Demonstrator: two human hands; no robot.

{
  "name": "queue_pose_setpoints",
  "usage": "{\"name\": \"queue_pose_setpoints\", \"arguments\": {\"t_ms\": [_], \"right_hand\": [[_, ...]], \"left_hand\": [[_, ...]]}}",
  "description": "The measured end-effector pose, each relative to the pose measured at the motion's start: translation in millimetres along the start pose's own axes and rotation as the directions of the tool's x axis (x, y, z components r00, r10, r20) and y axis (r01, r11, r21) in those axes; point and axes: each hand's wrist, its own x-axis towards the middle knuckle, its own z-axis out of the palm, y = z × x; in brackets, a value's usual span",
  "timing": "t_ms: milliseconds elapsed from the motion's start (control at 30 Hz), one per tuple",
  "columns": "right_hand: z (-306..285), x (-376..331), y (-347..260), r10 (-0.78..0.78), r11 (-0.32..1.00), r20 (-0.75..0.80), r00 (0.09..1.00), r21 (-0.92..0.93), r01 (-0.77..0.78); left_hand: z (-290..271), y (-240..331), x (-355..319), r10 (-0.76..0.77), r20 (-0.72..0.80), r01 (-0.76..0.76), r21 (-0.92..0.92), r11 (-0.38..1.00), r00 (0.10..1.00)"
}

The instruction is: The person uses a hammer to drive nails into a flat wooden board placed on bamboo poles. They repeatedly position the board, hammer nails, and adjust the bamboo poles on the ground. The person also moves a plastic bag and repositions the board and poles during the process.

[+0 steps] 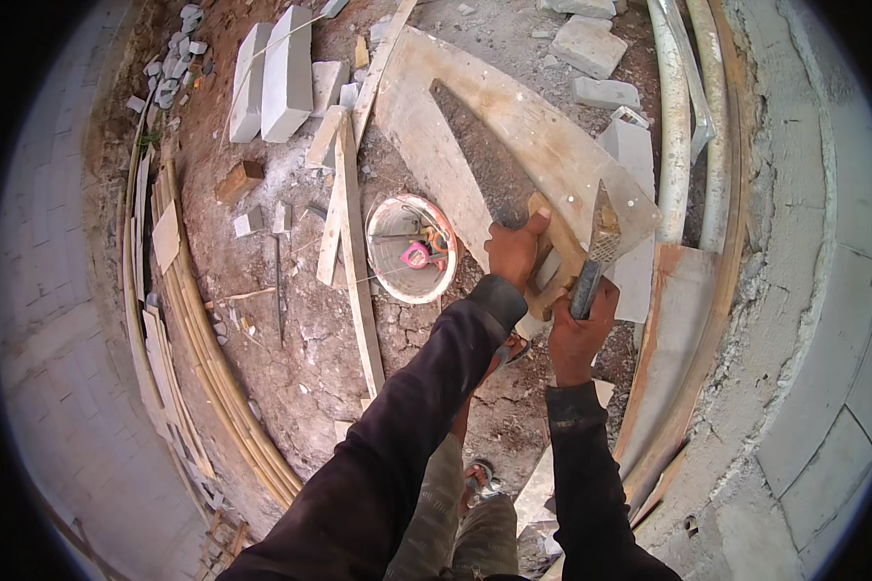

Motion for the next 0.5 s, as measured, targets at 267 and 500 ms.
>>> {"name": "queue_pose_setpoints", "arguments": {"t_ms": [267, 500], "right_hand": [[12, -6, -62, 0.239, 0.871, -0.027, 0.971, 0.447, -0.202], [29, 10, -90, 0.267, 0.86, 0.049, 0.963, 0.438, -0.261]], "left_hand": [[-90, 13, -17, -0.144, 0.182, 0.199, -0.338, 0.92, 0.973], [-156, 21, 19, -0.16, 0.334, 0.341, -0.6, 0.724, 0.929]]}}
